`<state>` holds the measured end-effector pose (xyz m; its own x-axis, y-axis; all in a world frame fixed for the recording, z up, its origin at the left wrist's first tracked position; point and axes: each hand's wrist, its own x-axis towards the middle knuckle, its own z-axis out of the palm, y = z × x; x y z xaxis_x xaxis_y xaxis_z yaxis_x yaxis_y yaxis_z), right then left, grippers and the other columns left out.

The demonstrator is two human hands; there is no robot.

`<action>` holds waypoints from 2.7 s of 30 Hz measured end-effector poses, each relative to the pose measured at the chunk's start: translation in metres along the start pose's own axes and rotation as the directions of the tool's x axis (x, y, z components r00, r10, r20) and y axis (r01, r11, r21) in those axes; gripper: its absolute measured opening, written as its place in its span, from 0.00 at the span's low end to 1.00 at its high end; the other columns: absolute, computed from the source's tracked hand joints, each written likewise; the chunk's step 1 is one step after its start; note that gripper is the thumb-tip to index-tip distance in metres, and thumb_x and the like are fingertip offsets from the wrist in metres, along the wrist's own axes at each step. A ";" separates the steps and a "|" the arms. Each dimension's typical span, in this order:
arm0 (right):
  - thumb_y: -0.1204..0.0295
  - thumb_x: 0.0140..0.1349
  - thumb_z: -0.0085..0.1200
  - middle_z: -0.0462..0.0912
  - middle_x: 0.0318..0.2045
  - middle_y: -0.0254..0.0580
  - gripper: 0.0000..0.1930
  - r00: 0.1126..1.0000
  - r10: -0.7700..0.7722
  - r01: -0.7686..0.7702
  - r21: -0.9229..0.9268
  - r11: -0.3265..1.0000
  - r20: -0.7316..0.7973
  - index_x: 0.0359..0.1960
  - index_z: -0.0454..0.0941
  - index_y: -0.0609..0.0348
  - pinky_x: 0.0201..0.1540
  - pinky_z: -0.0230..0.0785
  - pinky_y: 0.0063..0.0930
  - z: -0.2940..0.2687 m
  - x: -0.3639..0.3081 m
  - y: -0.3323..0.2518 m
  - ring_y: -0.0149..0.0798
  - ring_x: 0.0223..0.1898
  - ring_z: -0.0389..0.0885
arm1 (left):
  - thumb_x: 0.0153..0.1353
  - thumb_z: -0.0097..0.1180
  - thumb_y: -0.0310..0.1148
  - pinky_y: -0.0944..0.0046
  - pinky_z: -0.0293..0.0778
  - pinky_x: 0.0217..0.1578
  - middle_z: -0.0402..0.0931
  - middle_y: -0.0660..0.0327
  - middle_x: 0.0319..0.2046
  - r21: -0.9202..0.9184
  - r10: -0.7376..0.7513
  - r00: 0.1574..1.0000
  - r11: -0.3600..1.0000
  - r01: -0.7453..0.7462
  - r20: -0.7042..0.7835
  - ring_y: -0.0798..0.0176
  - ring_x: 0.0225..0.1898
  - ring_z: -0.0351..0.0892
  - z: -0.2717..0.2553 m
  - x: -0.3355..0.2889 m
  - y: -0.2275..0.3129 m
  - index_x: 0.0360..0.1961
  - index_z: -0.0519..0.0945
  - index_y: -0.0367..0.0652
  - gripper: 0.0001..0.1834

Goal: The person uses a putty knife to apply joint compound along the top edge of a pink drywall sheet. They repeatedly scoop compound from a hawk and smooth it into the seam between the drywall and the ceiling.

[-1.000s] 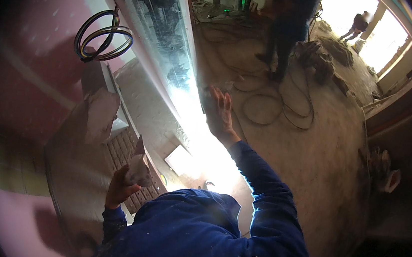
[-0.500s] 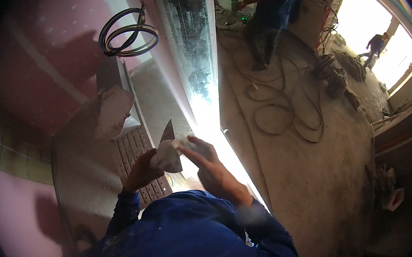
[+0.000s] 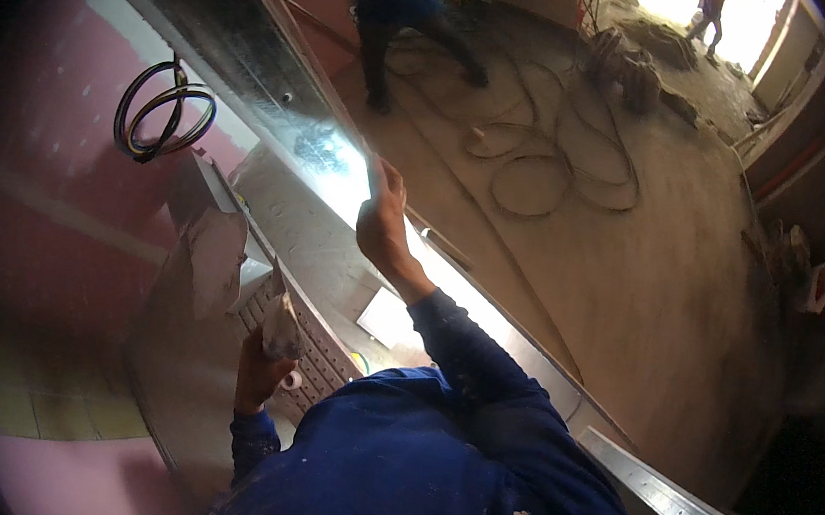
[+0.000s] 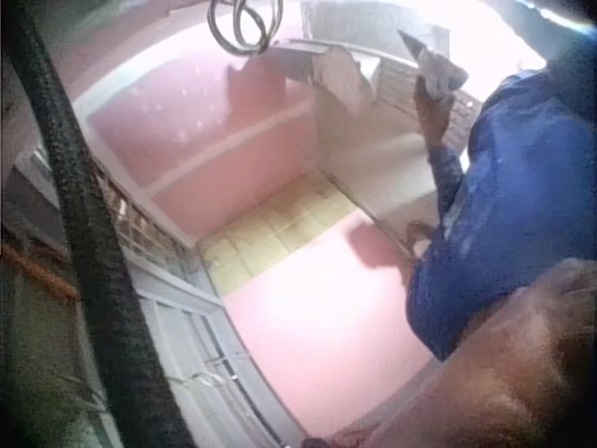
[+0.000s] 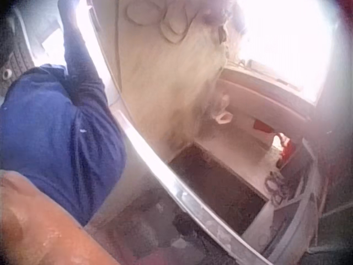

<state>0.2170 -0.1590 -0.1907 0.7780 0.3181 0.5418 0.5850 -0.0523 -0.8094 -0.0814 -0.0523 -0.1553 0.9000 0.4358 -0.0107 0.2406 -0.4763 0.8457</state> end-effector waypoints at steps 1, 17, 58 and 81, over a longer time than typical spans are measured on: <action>0.92 0.55 0.38 0.68 0.63 0.65 0.36 0.997 -0.039 0.040 0.010 0.999 -0.069 0.71 0.62 0.67 0.68 0.64 0.43 0.007 0.003 -0.003 0.61 0.65 0.69 | 0.46 0.71 0.36 0.59 0.78 0.48 0.83 0.51 0.45 -0.051 0.007 1.000 0.999 -0.007 -0.003 0.59 0.46 0.83 0.000 -0.007 0.000 0.57 0.76 0.32 0.35; 0.90 0.52 0.40 0.71 0.58 0.64 0.35 0.994 0.013 -0.028 0.132 0.991 0.113 0.67 0.67 0.63 0.64 0.65 0.48 -0.008 -0.004 -0.019 0.62 0.59 0.70 | 0.51 0.74 0.51 0.57 0.78 0.46 0.83 0.53 0.43 -0.161 -0.098 0.993 0.983 0.086 -0.065 0.59 0.45 0.82 -0.002 -0.034 -0.021 0.56 0.76 0.32 0.39; 0.83 0.60 0.56 0.85 0.52 0.33 0.24 0.452 -0.438 0.484 0.199 0.852 0.777 0.56 0.83 0.45 0.65 0.67 0.41 -0.165 0.036 -0.112 0.42 0.56 0.79 | 0.47 0.76 0.54 0.50 0.78 0.36 0.83 0.47 0.32 0.394 0.029 0.998 0.918 -0.052 0.064 0.44 0.35 0.85 -0.100 0.036 0.052 0.45 0.80 0.39 0.34; 0.78 0.59 0.46 0.75 0.46 0.65 0.14 0.874 -0.485 0.484 -0.056 0.873 -0.012 0.45 0.72 0.73 0.55 0.68 0.53 -0.093 0.246 -0.263 0.65 0.52 0.75 | 0.50 0.72 0.39 0.52 0.79 0.42 0.84 0.45 0.37 0.270 -0.011 1.000 0.963 0.010 0.003 0.42 0.41 0.86 -0.069 -0.033 -0.010 0.50 0.80 0.38 0.27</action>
<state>0.2758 -0.1551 0.1764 0.3992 0.2918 0.8692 0.9003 0.0550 -0.4319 -0.1385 -0.0093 -0.1263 0.8985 0.4384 -0.0216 0.3383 -0.6604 0.6704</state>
